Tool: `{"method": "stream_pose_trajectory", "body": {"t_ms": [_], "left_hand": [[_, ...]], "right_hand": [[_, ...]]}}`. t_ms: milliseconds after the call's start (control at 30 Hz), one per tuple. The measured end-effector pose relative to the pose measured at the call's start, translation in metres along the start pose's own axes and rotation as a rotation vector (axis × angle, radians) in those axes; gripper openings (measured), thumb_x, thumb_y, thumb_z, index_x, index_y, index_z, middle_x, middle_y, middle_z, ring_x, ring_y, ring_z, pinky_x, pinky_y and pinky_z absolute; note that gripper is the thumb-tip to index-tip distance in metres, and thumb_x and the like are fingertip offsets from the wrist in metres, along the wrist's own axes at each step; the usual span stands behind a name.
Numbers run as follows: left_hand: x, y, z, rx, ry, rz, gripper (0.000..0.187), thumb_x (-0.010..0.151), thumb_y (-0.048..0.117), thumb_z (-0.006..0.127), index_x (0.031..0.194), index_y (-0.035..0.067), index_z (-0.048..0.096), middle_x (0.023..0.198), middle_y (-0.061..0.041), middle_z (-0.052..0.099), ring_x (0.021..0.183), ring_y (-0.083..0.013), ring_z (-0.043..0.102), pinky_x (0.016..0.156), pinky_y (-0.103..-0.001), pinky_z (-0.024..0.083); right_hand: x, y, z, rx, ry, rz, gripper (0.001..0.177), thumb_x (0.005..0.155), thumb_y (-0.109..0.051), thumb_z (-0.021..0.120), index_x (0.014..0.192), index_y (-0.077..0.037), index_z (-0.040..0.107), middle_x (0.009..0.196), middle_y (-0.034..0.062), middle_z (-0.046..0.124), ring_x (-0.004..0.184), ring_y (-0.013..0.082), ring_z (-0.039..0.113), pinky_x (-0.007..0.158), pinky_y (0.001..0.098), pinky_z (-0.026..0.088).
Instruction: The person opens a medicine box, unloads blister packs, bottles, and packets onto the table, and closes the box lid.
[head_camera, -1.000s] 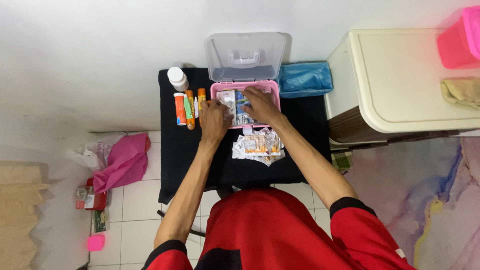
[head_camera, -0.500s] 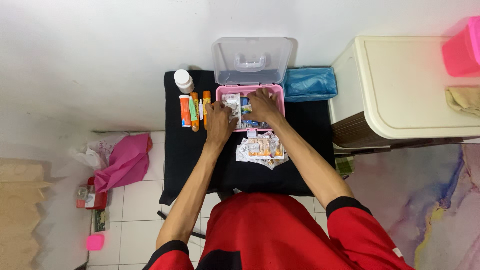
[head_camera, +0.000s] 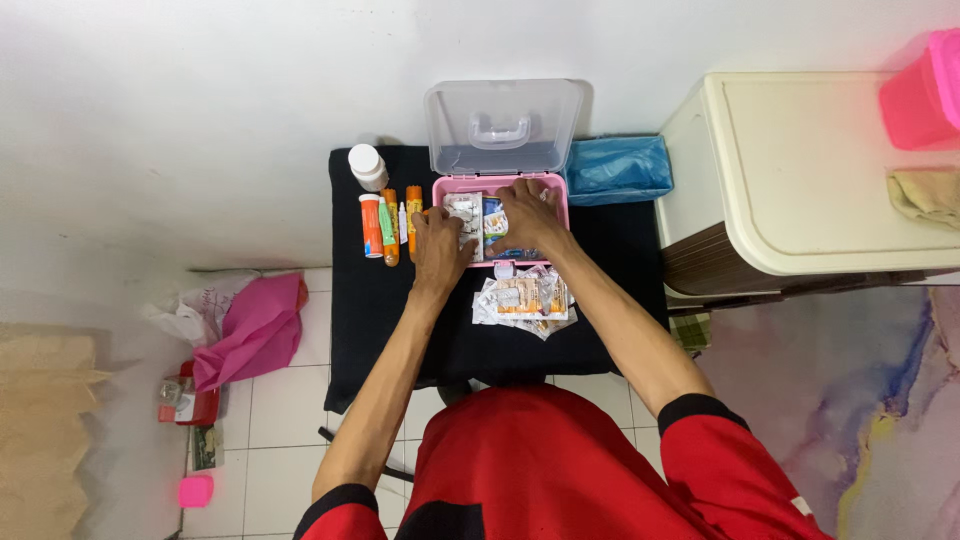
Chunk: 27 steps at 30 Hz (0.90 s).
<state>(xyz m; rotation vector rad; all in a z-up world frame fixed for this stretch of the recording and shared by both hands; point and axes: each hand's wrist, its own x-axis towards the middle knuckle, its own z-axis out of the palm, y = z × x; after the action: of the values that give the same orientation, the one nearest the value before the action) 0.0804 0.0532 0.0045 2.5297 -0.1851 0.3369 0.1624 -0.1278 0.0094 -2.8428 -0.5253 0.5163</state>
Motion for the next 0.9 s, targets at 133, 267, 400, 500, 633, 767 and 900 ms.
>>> {"method": "stream_pose_trajectory", "body": {"t_ms": [133, 267, 400, 500, 633, 767, 900], "left_hand": [[-0.001, -0.001, 0.000, 0.011, -0.031, -0.024, 0.037, 0.075, 0.016, 0.087, 0.103, -0.003, 0.072, 0.118, -0.020, 0.055, 0.111, -0.0384, 0.046, 0.088, -0.047, 0.050], [-0.002, 0.002, -0.002, 0.002, -0.037, -0.032, 0.041, 0.076, 0.015, 0.087, 0.109, -0.002, 0.070, 0.119, -0.020, 0.055, 0.112, -0.0388, 0.046, 0.087, -0.047, 0.049], [-0.002, 0.003, -0.002, -0.029, -0.009, -0.015, 0.046, 0.074, 0.015, 0.088, 0.113, -0.002, 0.069, 0.119, -0.019, 0.056, 0.111, -0.0384, 0.046, 0.089, -0.048, 0.049], [-0.002, 0.005, -0.003, -0.022, -0.018, -0.024, 0.048, 0.074, 0.016, 0.088, 0.115, -0.001, 0.069, 0.120, -0.019, 0.056, 0.111, -0.0381, 0.046, 0.089, -0.047, 0.049], [-0.003, 0.009, -0.009, -0.027, -0.026, -0.041, 0.046, 0.075, 0.019, 0.088, 0.113, 0.001, 0.071, 0.121, -0.017, 0.058, 0.112, -0.0365, 0.047, 0.092, -0.048, 0.047], [0.001, 0.015, -0.009, 0.048, -0.068, -0.101, 0.050, 0.079, 0.030, 0.087, 0.116, 0.001, 0.069, 0.121, -0.017, 0.058, 0.112, -0.0361, 0.047, 0.091, -0.052, 0.043], [0.008, 0.019, 0.006, -0.013, -0.035, -0.080, 0.058, 0.082, 0.032, 0.084, 0.124, -0.001, 0.064, 0.123, -0.022, 0.058, 0.113, -0.0366, 0.049, 0.090, -0.054, 0.041]], "right_hand": [[-0.002, 0.002, -0.005, -0.015, 0.050, -0.038, 0.115, 0.044, -0.050, 0.101, 0.137, -0.008, 0.049, 0.138, 0.0161, 0.050, 0.138, 0.0366, 0.037, 0.105, 0.0680, 0.026], [0.005, 0.008, -0.001, 0.037, 0.067, -0.074, 0.099, 0.047, -0.043, 0.103, 0.125, -0.006, 0.054, 0.131, 0.0124, 0.060, 0.133, 0.0351, 0.046, 0.104, 0.0720, 0.021], [0.007, 0.020, 0.005, 0.134, 0.115, -0.098, 0.074, 0.061, -0.031, 0.097, 0.121, -0.011, 0.059, 0.110, 0.0068, 0.072, 0.118, 0.0285, 0.063, 0.106, 0.0653, 0.024], [0.003, 0.029, 0.002, 0.219, 0.202, -0.137, 0.061, 0.068, -0.027, 0.094, 0.119, -0.013, 0.062, 0.103, 0.0067, 0.075, 0.112, 0.0278, 0.065, 0.106, 0.0576, 0.026], [-0.015, 0.034, -0.016, 0.339, 0.381, -0.161, 0.040, 0.081, -0.017, 0.085, 0.113, -0.008, 0.063, 0.095, 0.0100, 0.078, 0.098, 0.0273, 0.071, 0.104, 0.0567, 0.032], [-0.024, 0.038, -0.034, 0.536, 0.458, -0.069, 0.042, 0.084, -0.017, 0.083, 0.117, -0.007, 0.060, 0.101, 0.0135, 0.075, 0.088, 0.0225, 0.076, 0.080, 0.0386, 0.058], [-0.024, 0.033, -0.031, 0.797, 0.673, -0.196, 0.038, 0.088, -0.004, 0.082, 0.115, 0.000, 0.057, 0.104, 0.0158, 0.077, 0.093, 0.0194, 0.076, 0.078, 0.0306, 0.058]]}}
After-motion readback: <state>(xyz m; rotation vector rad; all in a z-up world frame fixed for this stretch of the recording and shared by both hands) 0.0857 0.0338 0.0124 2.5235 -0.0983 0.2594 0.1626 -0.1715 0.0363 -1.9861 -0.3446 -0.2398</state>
